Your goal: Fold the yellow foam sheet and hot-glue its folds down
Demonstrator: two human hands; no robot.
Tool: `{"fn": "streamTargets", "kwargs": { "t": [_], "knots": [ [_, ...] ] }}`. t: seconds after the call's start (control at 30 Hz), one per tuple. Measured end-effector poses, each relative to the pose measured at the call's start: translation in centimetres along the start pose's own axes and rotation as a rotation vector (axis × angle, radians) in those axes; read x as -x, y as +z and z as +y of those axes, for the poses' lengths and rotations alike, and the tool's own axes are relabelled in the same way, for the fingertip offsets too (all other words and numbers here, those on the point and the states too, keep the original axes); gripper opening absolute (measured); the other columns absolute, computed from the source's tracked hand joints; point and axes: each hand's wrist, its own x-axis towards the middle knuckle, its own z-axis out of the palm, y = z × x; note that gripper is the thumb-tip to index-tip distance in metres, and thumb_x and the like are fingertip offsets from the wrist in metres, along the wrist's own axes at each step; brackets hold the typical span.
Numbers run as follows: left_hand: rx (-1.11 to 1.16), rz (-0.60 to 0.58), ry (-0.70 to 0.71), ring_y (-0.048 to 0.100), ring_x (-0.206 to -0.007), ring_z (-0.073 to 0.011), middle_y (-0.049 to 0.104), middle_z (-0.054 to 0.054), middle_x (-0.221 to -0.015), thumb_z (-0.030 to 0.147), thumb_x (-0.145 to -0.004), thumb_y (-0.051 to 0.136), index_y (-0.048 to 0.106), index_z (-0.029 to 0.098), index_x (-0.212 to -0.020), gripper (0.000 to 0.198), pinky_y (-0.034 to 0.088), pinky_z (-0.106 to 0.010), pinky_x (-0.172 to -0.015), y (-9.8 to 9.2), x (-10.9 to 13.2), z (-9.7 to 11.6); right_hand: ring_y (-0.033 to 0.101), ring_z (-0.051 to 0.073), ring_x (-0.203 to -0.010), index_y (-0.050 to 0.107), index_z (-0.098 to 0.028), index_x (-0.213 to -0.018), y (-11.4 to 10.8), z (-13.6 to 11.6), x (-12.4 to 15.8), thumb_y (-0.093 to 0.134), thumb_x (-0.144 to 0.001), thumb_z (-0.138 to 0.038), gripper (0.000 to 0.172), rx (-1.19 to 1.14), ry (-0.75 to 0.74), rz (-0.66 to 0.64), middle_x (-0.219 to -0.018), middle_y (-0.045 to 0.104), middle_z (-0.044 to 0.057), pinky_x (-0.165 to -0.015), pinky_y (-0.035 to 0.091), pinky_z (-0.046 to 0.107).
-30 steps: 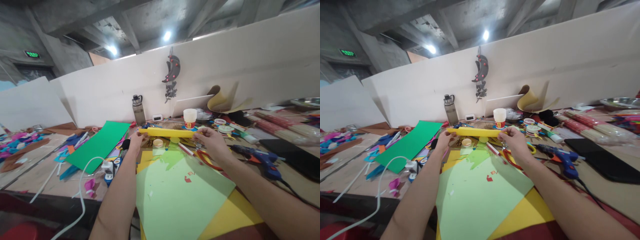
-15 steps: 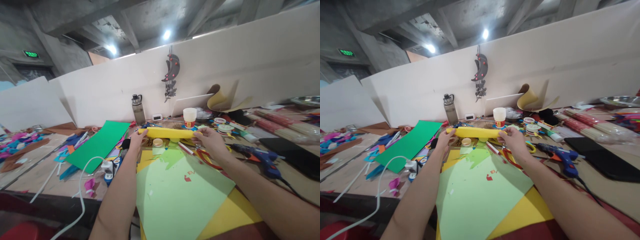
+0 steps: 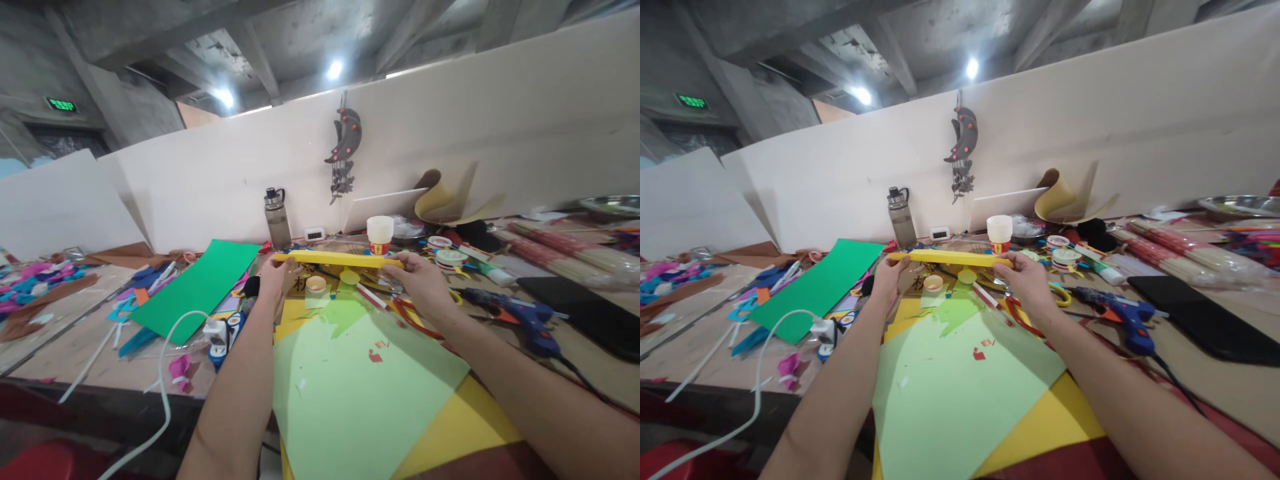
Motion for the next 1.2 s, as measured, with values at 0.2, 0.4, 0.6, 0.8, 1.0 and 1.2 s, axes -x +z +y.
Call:
{"fn": "streamTargets", "kwargs": {
  "t": [0.2, 0.4, 0.6, 0.8, 1.0, 1.2],
  "knots": [
    [0.128, -0.014, -0.017, 0.067, -0.082, -0.0147, 0.071, -0.002, -0.090, 0.031, -0.058, 0.086, 0.064, 0.019, -0.089, 0.040, 0.054, -0.026, -0.070, -0.2, 0.3, 0.5, 0.066, 0.018, -0.071, 0.067, -0.027, -0.078, 0.3, -0.4, 0.5, 0.076, -0.067, -0.033, 0.015, -0.016, -0.017, -0.044, -0.081, 0.071, -0.001, -0.074, 0.059, 0.035],
    [0.288, -0.084, -0.091, 0.066, -0.089, -0.0153, 0.068, 0.001, -0.095, 0.034, -0.068, 0.081, 0.055, 0.021, -0.085, 0.033, 0.058, -0.032, -0.077, -0.3, 0.6, 0.8, 0.068, 0.020, -0.074, 0.066, -0.027, -0.079, 0.6, -0.3, 0.6, 0.077, -0.068, -0.036, 0.018, -0.014, -0.053, -0.048, -0.080, 0.072, -0.001, -0.076, 0.059, 0.039],
    [0.312, 0.029, -0.176, 0.063, -0.093, -0.0148, 0.064, -0.001, -0.104, 0.033, -0.074, 0.078, 0.055, 0.024, -0.096, 0.034, 0.057, -0.032, -0.082, -0.4, 0.2, 0.3, 0.068, 0.019, -0.074, 0.068, -0.026, -0.085, 0.4, -0.5, 0.6, 0.076, -0.070, -0.037, 0.020, -0.020, -0.069, -0.001, -0.085, 0.073, 0.000, -0.070, 0.059, 0.034],
    [0.377, -0.075, -0.374, 0.065, -0.103, -0.0219, 0.059, -0.015, -0.121, 0.060, -0.073, 0.073, 0.051, 0.024, -0.124, 0.066, 0.055, -0.036, -0.087, 0.3, 0.3, -0.1, 0.066, 0.019, -0.076, 0.067, -0.027, -0.087, 0.5, -1.0, 0.8, 0.077, -0.069, -0.041, 0.025, -0.030, -0.126, 0.046, -0.086, 0.072, -0.001, -0.067, 0.057, 0.032],
    [0.464, -0.185, -0.332, 0.058, -0.121, -0.0226, 0.059, -0.013, -0.133, 0.061, -0.084, 0.059, 0.053, 0.027, -0.122, 0.051, 0.052, -0.036, -0.091, 1.6, 0.9, 0.4, 0.065, 0.016, -0.075, 0.064, -0.025, -0.085, 1.0, -1.4, 1.6, 0.079, -0.067, -0.042, 0.029, -0.148, -0.189, 0.020, -0.079, 0.068, -0.002, -0.072, 0.055, 0.029],
    [0.498, -0.408, -0.290, 0.058, -0.121, -0.0207, 0.064, -0.004, -0.126, 0.047, -0.085, 0.066, 0.060, 0.033, -0.114, 0.033, 0.051, -0.038, -0.092, 3.2, 3.5, 0.5, 0.064, 0.015, -0.072, 0.065, -0.028, -0.081, 2.3, -0.6, 2.7, 0.079, -0.065, -0.042, 0.026, -0.144, -0.176, -0.082, -0.080, 0.068, -0.002, -0.070, 0.055, 0.030]
  ]
}}
